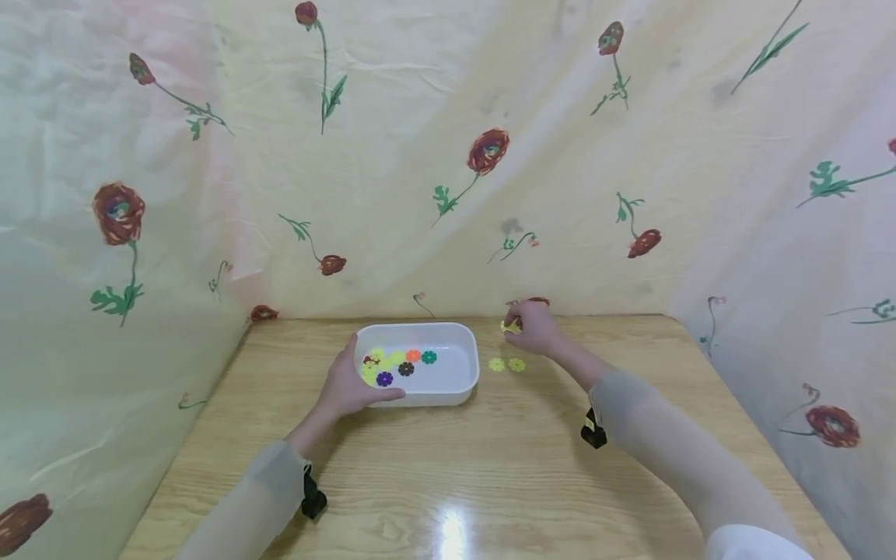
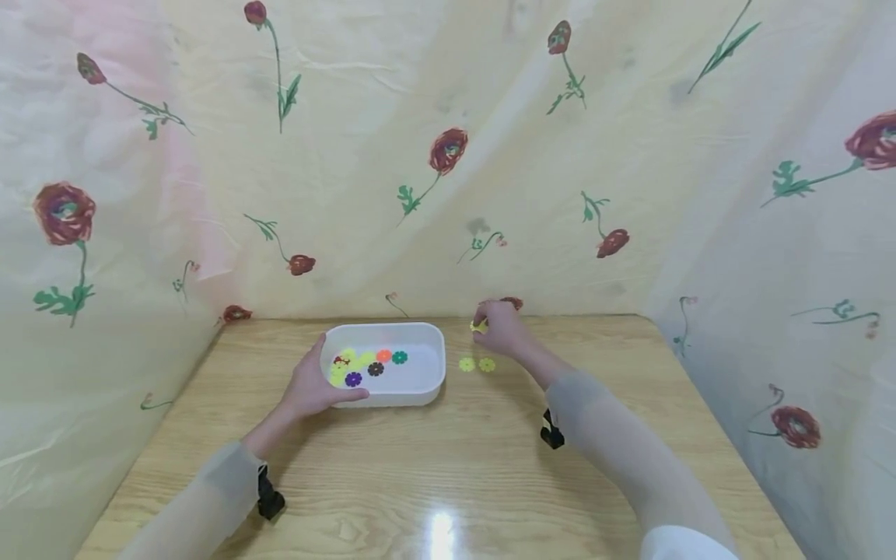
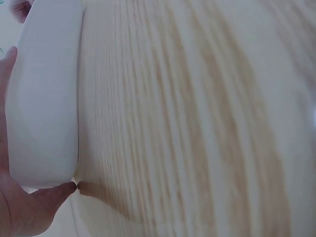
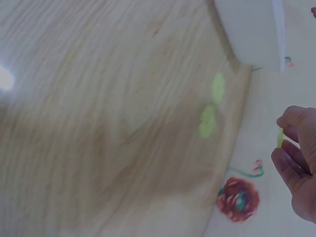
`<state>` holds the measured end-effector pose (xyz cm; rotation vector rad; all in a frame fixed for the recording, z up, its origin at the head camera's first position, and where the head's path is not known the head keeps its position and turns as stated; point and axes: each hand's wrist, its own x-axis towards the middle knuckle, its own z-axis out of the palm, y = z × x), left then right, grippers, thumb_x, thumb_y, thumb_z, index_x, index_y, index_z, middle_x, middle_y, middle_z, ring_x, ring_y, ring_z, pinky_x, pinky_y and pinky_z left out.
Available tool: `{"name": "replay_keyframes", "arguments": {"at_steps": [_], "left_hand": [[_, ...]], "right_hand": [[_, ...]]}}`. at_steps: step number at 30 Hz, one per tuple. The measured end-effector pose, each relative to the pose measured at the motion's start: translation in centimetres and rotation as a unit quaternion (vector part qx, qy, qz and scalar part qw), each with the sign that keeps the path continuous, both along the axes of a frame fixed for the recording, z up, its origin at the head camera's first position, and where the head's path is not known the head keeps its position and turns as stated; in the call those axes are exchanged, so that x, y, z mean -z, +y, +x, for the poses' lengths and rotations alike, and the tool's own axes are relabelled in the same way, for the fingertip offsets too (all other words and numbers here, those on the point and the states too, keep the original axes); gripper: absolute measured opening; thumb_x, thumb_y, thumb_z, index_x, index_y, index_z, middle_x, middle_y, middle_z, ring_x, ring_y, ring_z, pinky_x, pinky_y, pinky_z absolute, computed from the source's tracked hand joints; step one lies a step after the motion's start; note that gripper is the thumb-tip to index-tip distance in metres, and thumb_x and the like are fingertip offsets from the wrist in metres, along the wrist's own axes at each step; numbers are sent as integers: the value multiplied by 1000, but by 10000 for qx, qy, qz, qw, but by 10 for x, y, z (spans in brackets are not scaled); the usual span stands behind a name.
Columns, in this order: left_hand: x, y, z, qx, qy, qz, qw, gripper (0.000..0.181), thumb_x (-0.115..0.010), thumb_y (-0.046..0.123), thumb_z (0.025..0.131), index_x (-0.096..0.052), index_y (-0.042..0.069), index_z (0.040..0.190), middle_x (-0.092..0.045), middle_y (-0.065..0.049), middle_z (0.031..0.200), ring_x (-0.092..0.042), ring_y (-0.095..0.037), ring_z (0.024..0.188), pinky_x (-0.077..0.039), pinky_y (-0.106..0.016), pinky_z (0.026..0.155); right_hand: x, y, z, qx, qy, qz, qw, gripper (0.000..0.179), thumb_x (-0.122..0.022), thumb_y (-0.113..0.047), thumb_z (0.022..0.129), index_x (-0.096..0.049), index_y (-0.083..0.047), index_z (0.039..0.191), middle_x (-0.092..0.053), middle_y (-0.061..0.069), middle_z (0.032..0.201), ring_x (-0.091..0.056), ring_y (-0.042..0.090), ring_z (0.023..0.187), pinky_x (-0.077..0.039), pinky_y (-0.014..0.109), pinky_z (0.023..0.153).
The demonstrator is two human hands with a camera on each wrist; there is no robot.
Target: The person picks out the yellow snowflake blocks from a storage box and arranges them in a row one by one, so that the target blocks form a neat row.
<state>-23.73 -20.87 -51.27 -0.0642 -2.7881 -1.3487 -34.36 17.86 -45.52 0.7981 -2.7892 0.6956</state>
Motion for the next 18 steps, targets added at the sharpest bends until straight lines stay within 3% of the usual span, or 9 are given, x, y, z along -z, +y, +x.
{"name": "replay_keyframes", "arguments": {"at_steps": [6, 11, 18], "left_hand": [[2, 0, -1, -2, 113, -48, 9999, 149, -101, 59, 60, -14, 11, 170, -51, -16, 153, -55, -35, 133, -48, -61, 114], [2, 2, -2, -40, 126, -33, 9999, 145, -101, 60, 59, -18, 15, 170, -52, -14, 152, -55, -35, 133, -48, -60, 114], [0, 3, -3, -80, 41, -288, 9995, 149, -100, 63, 57, -16, 13, 170, -51, -16, 153, -54, -36, 136, -47, -61, 115]], "right_hand": [[10, 21, 0, 150, -434, 237, 9987, 11, -78, -4, 86, -75, 4, 93, -74, 17, 88, -66, 23, 76, -60, 44, 77], [18, 37, 5, 190, -502, 291, 9981, 12, -81, -5, 83, -76, 3, 90, -76, 17, 87, -64, 21, 74, -58, 42, 74], [32, 49, 15, 300, -811, 330, 9957, 8, -79, -5, 83, -77, 1, 89, -76, 14, 88, -62, 20, 77, -56, 38, 74]]}}
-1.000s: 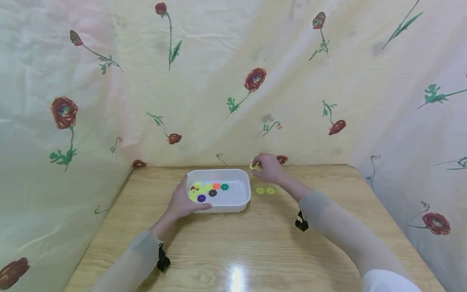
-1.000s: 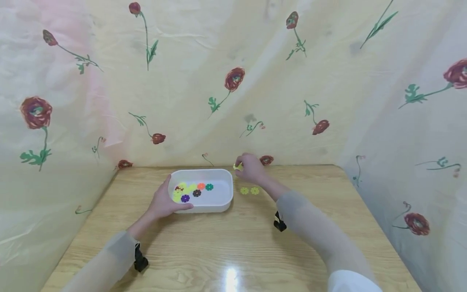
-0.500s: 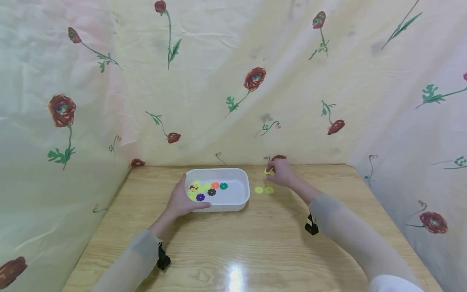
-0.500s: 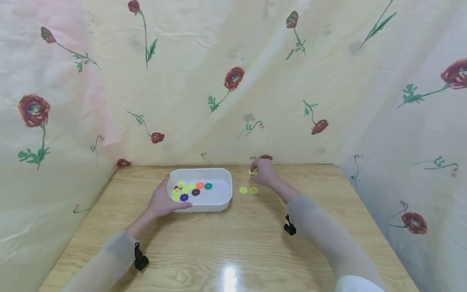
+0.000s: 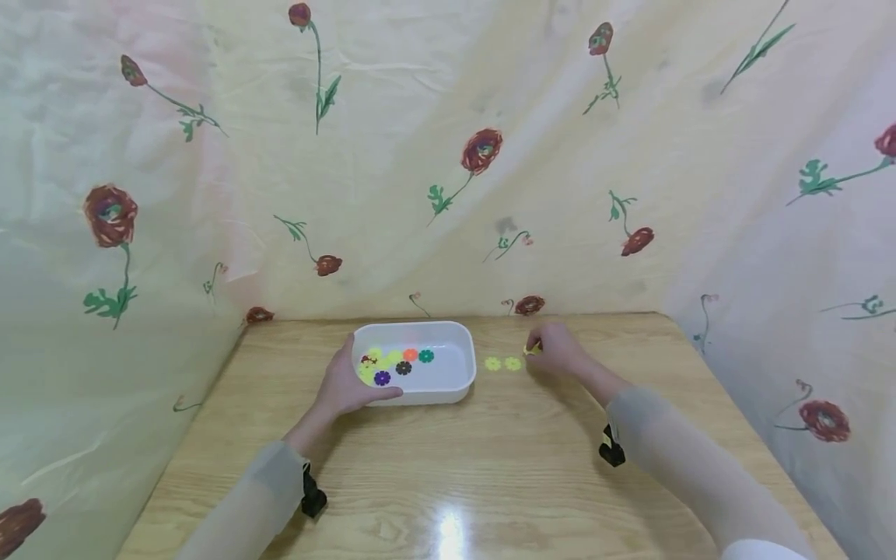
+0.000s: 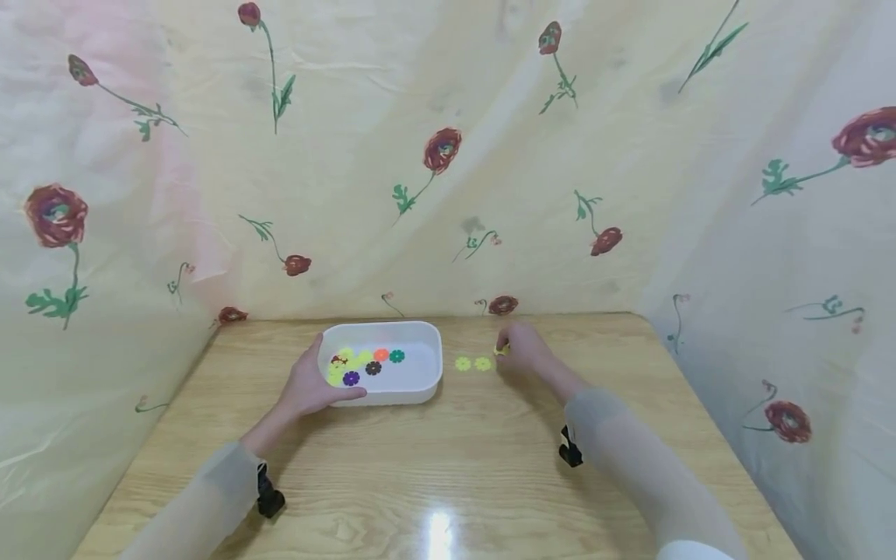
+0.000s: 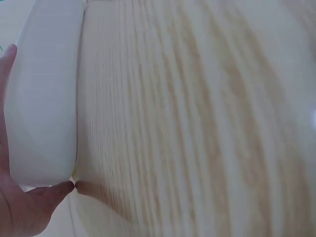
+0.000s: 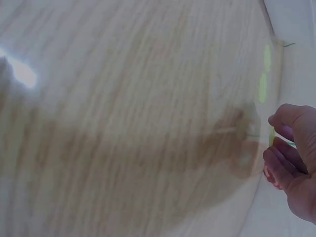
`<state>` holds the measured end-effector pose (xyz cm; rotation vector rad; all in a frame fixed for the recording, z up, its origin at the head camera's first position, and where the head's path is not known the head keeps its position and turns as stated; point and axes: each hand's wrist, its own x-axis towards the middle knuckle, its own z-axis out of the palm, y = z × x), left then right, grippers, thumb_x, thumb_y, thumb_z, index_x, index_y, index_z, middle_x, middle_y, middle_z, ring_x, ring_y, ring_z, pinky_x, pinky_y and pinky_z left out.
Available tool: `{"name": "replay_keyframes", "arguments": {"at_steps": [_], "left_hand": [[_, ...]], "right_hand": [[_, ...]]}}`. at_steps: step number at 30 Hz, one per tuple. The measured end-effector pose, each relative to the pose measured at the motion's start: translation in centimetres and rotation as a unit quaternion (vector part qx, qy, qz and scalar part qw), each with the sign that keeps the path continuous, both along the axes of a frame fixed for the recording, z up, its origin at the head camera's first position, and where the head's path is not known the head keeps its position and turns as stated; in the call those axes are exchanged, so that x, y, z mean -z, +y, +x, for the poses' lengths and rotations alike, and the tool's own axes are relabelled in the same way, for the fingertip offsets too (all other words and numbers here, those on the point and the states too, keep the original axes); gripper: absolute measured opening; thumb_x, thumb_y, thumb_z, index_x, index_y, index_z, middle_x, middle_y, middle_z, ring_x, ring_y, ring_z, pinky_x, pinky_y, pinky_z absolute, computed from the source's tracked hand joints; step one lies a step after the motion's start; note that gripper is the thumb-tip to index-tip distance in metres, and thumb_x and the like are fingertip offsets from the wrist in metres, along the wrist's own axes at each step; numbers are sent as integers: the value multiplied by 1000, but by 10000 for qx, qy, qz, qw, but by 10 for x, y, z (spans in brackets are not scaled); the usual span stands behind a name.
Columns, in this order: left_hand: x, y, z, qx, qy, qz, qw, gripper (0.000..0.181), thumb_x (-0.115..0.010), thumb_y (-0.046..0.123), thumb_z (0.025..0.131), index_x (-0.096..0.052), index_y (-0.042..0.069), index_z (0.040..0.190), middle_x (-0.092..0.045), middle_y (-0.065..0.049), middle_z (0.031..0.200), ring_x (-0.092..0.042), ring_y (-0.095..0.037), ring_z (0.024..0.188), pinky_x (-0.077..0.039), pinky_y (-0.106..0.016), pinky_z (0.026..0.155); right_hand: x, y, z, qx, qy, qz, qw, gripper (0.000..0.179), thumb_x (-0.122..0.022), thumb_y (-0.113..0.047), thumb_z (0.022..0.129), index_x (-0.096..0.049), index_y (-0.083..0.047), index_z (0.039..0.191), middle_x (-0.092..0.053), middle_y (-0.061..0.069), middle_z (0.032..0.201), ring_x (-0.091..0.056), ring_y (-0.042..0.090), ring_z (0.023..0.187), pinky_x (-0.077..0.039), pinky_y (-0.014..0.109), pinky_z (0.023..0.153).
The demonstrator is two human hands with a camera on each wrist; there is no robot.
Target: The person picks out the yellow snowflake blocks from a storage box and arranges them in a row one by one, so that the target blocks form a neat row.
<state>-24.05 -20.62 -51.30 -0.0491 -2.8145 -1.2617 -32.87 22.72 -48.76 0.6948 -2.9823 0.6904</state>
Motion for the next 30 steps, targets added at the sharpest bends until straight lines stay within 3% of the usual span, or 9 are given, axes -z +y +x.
{"name": "replay_keyframes", "arguments": {"at_steps": [12, 30], "left_hand": [[-3, 3, -2, 102, 60, 36, 9999, 143, -101, 59, 58, -21, 14, 168, -55, -16, 146, -56, -35, 128, -50, -60, 110], [-3, 4, -6, 176, 73, 72, 9998, 140, -101, 58, 60, -22, 16, 167, -54, -14, 149, -56, -34, 131, -49, -58, 112]], "right_hand": [[14, 4, 7, -192, 72, 154, 9997, 6, -78, -7, 79, -76, -5, 84, -72, 6, 78, -63, 14, 73, -57, 37, 74], [15, 5, 14, -161, 121, 260, 9995, 4, -78, -7, 81, -76, -7, 85, -73, 4, 79, -66, 14, 75, -59, 38, 75]]}}
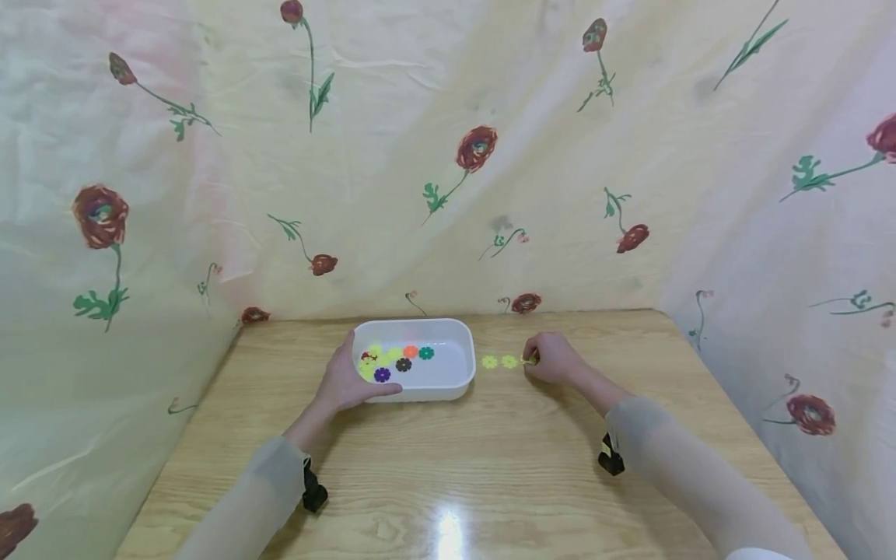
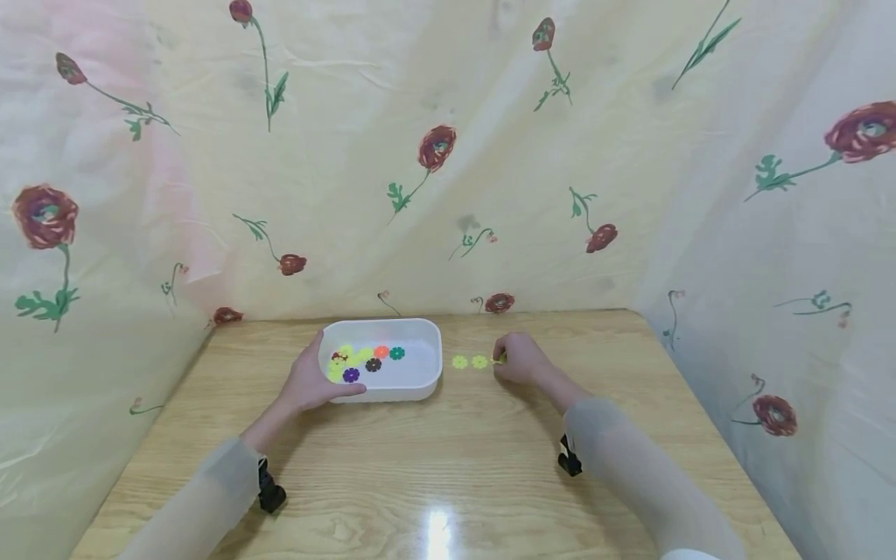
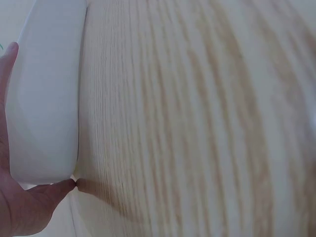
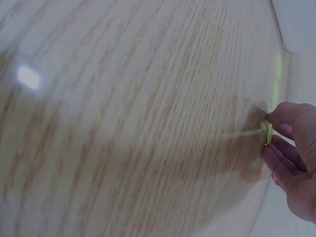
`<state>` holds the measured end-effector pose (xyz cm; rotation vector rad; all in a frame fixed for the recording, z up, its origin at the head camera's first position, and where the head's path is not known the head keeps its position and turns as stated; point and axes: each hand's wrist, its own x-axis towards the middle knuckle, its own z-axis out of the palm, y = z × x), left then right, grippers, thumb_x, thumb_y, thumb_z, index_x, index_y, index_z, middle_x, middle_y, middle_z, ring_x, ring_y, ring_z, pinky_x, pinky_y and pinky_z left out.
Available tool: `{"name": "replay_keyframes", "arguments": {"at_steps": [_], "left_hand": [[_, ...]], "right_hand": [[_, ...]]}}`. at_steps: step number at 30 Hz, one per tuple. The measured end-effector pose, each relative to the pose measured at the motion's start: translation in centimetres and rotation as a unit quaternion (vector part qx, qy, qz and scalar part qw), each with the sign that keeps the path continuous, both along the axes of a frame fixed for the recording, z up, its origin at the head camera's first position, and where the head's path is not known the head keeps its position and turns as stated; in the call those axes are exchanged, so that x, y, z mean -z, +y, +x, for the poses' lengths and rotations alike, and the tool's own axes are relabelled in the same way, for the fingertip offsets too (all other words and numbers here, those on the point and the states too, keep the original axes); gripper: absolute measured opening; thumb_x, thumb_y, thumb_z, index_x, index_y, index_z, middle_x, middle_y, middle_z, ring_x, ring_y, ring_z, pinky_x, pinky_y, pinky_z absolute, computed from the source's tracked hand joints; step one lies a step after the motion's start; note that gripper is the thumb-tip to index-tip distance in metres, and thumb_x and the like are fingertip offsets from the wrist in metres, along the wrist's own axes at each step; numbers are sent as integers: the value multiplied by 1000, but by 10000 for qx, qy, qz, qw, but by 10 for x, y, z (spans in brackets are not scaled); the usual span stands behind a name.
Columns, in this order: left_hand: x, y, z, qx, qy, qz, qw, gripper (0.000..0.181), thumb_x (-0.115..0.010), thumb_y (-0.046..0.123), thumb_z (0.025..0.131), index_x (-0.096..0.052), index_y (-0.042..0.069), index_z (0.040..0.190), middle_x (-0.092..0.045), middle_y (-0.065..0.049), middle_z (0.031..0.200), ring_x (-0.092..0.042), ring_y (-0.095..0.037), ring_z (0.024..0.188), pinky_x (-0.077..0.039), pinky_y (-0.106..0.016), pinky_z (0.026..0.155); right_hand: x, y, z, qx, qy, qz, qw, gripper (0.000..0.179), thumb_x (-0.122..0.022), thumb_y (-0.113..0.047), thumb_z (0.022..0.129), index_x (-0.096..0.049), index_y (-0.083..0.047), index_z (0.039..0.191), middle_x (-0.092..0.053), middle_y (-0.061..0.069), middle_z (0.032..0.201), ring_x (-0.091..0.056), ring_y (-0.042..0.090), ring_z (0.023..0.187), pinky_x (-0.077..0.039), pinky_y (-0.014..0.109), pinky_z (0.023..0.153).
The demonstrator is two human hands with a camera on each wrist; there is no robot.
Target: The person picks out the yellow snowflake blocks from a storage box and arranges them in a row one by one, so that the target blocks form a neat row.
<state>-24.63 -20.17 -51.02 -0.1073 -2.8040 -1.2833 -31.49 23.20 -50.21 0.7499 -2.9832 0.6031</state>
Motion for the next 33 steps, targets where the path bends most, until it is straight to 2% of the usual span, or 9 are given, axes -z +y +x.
{"name": "replay_keyframes", "arguments": {"at_steps": [16, 23, 30, 33], "left_hand": [[1, 0, 0, -3, 26, 80, 10000, 140, -101, 58, 60, -21, 17, 168, -53, -14, 152, -55, -35, 134, -47, -61, 115], [0, 1, 0, 1, 20, 119, 9999, 139, -102, 57, 59, -22, 18, 167, -53, -13, 151, -55, -34, 134, -47, -60, 116], [1, 0, 0, 39, 5, 143, 9999, 141, -101, 57, 60, -20, 16, 168, -52, -14, 152, -55, -35, 134, -47, -61, 115], [1, 0, 0, 57, 20, 184, 9998, 141, -102, 57, 60, -21, 17, 168, -53, -14, 152, -55, -34, 133, -47, -60, 114]], "right_hand": [[1, 0, 1, -5, 23, -69, 10000, 6, -78, -7, 80, -75, -6, 85, -72, 5, 81, -66, 15, 76, -59, 39, 76], [-1, 2, -1, -23, -103, 11, 9999, 6, -78, -9, 82, -76, -6, 87, -73, 5, 82, -67, 15, 77, -59, 39, 76], [-10, -1, -5, -25, -217, -102, 9997, 8, -75, -6, 83, -76, -4, 91, -76, 11, 90, -69, 21, 82, -61, 42, 78], [-16, -5, -8, 53, -286, -150, 9995, 8, -72, -7, 88, -76, -3, 94, -77, 13, 95, -70, 23, 84, -61, 44, 79]]}}
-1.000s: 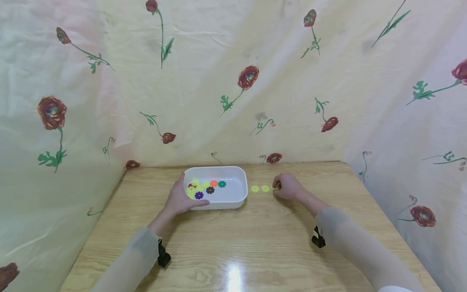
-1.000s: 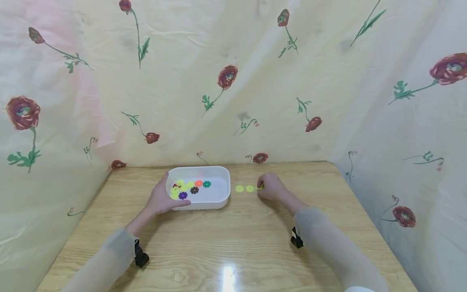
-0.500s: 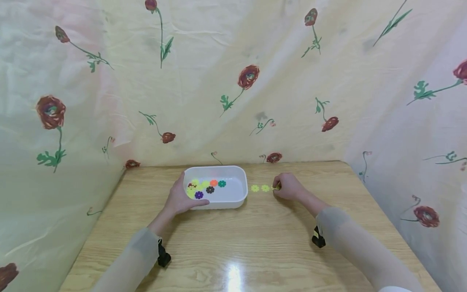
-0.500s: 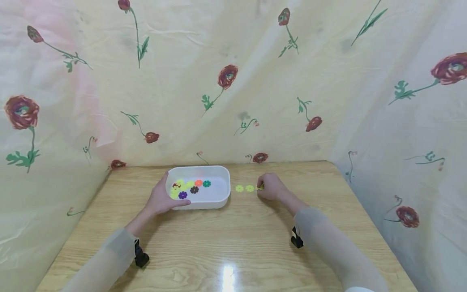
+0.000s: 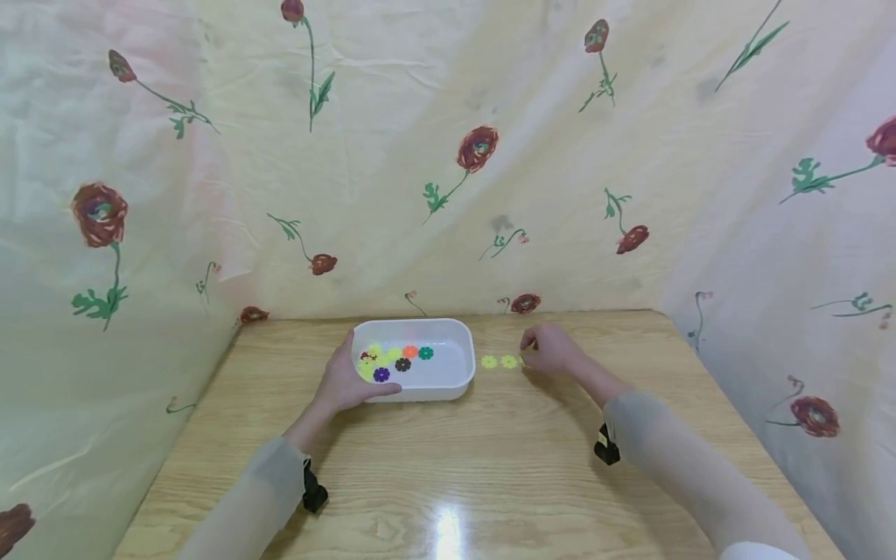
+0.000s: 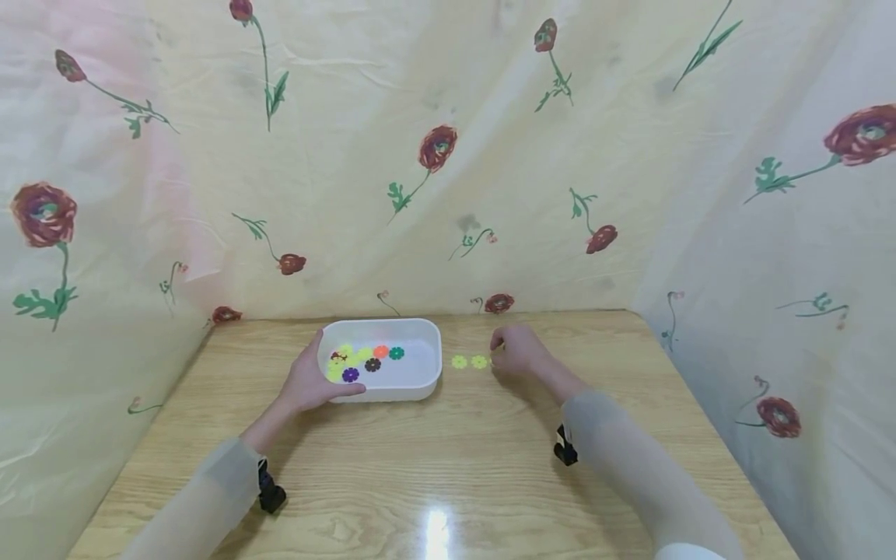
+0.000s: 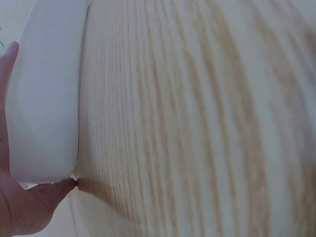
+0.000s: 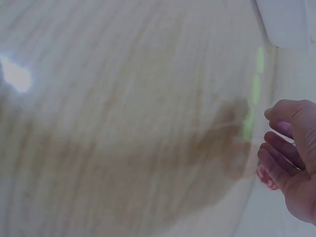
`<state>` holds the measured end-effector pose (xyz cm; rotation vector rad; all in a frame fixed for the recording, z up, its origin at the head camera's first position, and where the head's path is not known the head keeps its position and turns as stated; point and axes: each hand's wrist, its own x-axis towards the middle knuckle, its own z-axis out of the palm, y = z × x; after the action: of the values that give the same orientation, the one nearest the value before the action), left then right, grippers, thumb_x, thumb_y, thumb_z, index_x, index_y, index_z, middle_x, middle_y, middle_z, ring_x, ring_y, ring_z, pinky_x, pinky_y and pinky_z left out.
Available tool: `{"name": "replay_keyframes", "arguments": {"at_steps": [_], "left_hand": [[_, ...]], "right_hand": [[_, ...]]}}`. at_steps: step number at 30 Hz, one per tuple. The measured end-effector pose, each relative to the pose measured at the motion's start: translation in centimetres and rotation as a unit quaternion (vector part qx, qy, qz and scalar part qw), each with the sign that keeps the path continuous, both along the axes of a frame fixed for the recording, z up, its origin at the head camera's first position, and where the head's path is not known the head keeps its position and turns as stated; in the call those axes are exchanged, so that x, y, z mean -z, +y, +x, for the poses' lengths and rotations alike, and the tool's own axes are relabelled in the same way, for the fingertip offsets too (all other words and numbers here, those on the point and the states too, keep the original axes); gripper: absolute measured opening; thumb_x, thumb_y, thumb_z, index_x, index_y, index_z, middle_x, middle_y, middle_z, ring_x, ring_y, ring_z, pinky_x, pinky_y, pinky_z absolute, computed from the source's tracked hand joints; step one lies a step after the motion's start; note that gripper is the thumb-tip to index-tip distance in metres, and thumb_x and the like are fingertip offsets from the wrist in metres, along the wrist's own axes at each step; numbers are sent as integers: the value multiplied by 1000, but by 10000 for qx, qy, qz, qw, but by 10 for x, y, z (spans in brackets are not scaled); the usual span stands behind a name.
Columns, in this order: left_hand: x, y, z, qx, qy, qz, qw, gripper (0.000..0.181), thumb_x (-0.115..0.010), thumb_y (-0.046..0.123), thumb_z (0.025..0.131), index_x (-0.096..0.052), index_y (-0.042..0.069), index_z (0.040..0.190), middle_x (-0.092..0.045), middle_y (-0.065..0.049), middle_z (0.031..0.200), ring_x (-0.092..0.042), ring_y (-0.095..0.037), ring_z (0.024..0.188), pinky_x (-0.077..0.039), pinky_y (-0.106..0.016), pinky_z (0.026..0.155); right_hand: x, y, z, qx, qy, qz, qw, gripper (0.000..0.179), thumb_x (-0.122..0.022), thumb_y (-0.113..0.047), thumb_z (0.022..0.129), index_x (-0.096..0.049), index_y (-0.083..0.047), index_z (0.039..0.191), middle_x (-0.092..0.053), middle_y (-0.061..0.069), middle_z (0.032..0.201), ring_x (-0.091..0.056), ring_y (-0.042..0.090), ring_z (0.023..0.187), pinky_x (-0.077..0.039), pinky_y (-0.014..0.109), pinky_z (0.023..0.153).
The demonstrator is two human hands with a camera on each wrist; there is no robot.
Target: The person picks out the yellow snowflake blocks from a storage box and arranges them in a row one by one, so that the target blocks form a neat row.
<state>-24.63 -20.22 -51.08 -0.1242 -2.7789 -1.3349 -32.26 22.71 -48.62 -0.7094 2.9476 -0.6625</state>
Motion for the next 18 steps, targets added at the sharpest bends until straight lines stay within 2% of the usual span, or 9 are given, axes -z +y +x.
{"name": "replay_keyframes", "arguments": {"at_steps": [4, 10, 18], "left_hand": [[-1, -1, 1, -14, -21, -1, 10000, 141, -101, 56, 61, -19, 17, 169, -52, -14, 152, -54, -35, 134, -46, -61, 115], [-3, -1, 2, 3, -27, 12, 10000, 140, -101, 54, 62, -19, 17, 169, -52, -15, 152, -54, -36, 134, -46, -61, 116], [-1, 0, 1, -8, -75, 70, 9999, 142, -101, 55, 61, -18, 16, 169, -50, -15, 154, -53, -36, 137, -44, -62, 118]], "right_hand": [[-8, -9, -8, -102, 95, 59, 9999, 12, -72, -10, 91, -77, -2, 99, -79, 16, 101, -73, 28, 90, -63, 48, 84], [-28, -28, -19, -426, 420, 157, 9981, 16, -75, -9, 90, -79, 1, 102, -80, 18, 103, -76, 33, 93, -64, 49, 87], [-44, -58, -31, -508, 385, 267, 9976, 18, -72, -14, 91, -79, -3, 103, -80, 15, 106, -75, 33, 98, -63, 47, 90]]}}
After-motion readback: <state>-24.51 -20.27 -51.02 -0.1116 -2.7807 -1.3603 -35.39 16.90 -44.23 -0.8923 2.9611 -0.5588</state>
